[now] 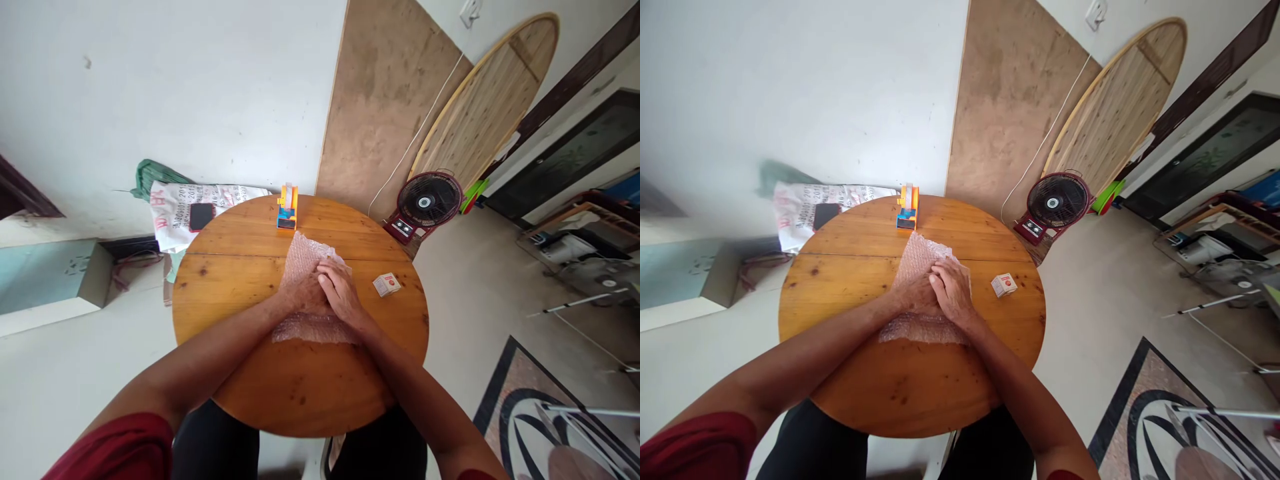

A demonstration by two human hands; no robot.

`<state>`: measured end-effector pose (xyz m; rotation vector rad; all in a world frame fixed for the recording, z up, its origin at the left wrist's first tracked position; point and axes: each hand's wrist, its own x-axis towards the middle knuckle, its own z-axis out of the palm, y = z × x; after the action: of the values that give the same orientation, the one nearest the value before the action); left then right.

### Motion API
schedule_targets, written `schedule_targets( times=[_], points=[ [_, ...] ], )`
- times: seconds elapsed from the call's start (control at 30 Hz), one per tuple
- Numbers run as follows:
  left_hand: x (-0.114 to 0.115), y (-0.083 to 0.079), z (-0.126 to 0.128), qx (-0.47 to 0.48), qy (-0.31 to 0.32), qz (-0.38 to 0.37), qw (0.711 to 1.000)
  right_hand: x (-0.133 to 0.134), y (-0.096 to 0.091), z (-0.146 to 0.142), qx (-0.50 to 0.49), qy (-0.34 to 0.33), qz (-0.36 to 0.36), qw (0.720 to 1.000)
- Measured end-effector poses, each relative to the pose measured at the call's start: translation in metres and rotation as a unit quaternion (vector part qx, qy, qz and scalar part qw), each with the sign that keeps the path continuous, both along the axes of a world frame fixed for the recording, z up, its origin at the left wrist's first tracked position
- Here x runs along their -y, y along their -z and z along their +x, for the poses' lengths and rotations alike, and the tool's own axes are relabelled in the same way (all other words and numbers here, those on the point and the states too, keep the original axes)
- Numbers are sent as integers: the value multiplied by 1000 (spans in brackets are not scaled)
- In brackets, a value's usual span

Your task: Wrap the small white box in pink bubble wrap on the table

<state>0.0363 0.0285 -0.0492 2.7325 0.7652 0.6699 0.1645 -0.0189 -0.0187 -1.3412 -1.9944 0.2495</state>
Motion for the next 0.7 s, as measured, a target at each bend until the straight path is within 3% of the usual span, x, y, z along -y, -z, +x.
schedule_targets(
  times=[0.17,0.33,0.57,0.7],
  points=[
    [2,-12,-3,-74,61,-6,995,-25,12,36,58,66,-77,993],
    [-10,-19,-8,-64,59,-1,996,-31,18,54,61,43,-79,994],
    [-27,-9,-18,-98,-124,-3,987,-24,9,48,160,45,-105,980],
    [-28,-3,-20,-141,-171,13,975,-23,7,45,205,80,-122,968]
  ],
)
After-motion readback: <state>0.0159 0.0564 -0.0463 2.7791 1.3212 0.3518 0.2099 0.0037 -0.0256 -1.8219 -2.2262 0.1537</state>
